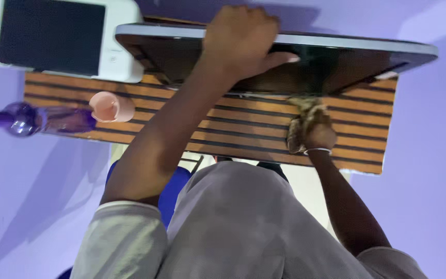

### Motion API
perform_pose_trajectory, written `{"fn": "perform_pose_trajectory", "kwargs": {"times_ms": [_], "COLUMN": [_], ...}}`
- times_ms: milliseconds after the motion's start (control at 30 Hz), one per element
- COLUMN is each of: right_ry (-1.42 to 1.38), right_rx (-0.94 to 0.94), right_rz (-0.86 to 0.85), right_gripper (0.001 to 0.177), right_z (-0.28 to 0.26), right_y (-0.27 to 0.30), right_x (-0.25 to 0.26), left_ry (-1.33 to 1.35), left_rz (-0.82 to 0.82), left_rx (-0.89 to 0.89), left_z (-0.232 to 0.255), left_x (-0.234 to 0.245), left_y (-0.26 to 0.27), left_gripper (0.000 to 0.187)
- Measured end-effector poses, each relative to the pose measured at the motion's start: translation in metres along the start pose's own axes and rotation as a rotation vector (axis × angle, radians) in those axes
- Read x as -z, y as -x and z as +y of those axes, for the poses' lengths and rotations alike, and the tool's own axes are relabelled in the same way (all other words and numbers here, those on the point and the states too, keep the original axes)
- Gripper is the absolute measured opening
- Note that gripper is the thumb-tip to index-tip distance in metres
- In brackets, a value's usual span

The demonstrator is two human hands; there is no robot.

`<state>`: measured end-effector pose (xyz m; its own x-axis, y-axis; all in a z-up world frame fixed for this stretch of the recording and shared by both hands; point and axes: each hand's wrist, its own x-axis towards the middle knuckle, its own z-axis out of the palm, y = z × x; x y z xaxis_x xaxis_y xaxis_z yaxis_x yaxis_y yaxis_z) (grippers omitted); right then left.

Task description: The person wipes the back and front of a computer monitor with a cloth before repositioning it on a desk.

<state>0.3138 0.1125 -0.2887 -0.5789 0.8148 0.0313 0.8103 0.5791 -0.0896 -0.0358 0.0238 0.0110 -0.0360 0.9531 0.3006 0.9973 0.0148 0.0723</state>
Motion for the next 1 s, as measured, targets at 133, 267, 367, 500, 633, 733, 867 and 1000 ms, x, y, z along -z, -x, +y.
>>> {"fn": "perform_pose_trajectory", "kwargs": {"times_ms": [133,267,367,500,633,733,867,1000], "right_ry": [-0.387,-0.426,-0.457,-0.588,-0.401,-0.486,-0.824,-0.929], "right_rx": [-0.47,-0.249,-0.215,-0.279,-0.281,-0.217,-0.276,0.0], "right_rz": [0.016,0.355,0.335,0.305,0.346,0.424,0.228,0.184], "right_gripper": [0.057,0.052,0.053,0.054,0.058,0.067,0.067,0.077], "right_z": [0.056,0.073,0.075,0.071,0.064,0.053,0.044,0.038], "right_y": [0.012,0.022,0.026,0.025,0.016,0.019,0.012,0.008], "right_x": [-0.022,-0.042,-0.043,-0.035,-0.01,0.031,0.102,0.157], "left_ry": [0.016,-0.048,0.052,-0.015,-0.045,-0.102,-0.021,-0.01], "left_rz": [0.033,0.075,-0.435,-0.094,-0.111,0.221,0.076,-0.073], "left_rx": [-0.015,-0.019,0.181,0.056,0.063,0.014,0.006,0.066], "left_z": [0.008,0.027,0.034,0.04,0.04,0.043,0.031,0.028], "left_x": [0.011,0.026,0.028,0.018,0.015,0.019,0.034,0.044], "left_y": [0.012,0.023,0.034,0.048,0.05,0.053,0.065,0.078], "left_gripper": [0.066,0.07,0.078,0.064,0.065,0.076,0.07,0.071]}}
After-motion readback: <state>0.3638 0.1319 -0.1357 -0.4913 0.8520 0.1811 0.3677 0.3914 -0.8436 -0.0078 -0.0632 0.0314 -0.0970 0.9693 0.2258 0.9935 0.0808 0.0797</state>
